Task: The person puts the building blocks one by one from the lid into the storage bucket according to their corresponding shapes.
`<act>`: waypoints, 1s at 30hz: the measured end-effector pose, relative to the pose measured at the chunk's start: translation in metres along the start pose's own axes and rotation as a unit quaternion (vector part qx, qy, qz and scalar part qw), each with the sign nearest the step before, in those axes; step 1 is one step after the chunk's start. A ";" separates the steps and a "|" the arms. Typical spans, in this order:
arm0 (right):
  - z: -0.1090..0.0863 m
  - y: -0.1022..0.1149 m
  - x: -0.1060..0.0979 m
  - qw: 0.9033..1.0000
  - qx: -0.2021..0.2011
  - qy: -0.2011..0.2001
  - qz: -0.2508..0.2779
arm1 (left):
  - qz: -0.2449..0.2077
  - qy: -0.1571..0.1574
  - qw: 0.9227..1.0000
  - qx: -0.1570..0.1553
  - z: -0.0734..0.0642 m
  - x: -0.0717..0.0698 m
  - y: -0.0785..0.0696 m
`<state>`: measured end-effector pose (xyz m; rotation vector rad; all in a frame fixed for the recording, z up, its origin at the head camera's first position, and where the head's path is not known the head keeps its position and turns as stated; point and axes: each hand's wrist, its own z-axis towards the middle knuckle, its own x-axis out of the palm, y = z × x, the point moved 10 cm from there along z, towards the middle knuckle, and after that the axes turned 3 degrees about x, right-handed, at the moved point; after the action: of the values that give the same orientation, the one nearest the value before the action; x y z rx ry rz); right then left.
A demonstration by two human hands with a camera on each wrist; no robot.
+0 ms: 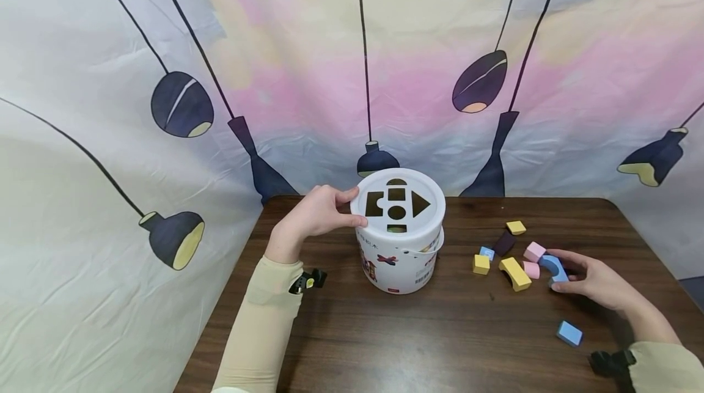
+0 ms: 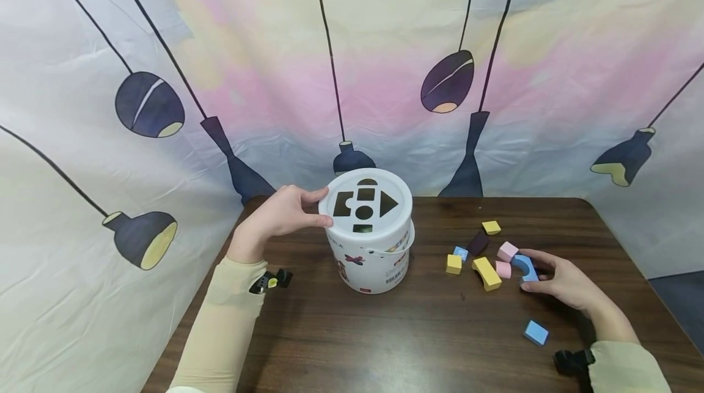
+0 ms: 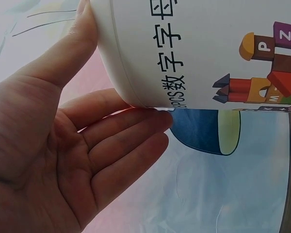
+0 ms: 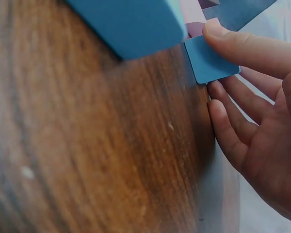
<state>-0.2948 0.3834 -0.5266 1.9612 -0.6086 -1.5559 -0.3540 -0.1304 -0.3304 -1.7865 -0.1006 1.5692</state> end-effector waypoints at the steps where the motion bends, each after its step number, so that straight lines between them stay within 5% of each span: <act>1: 0.000 0.000 0.000 1.000 0.000 0.000 0.001 | 0.000 0.000 1.000 0.000 0.000 0.000 0.000; 30: -0.005 0.002 -0.003 1.000 -0.008 -0.006 0.012 | -0.008 -0.005 1.000 -0.006 -0.001 0.000 0.001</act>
<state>-0.2910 0.3845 -0.5227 1.9277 -0.6214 -1.5548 -0.3538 -0.1312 -0.3308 -1.7832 -0.1306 1.5696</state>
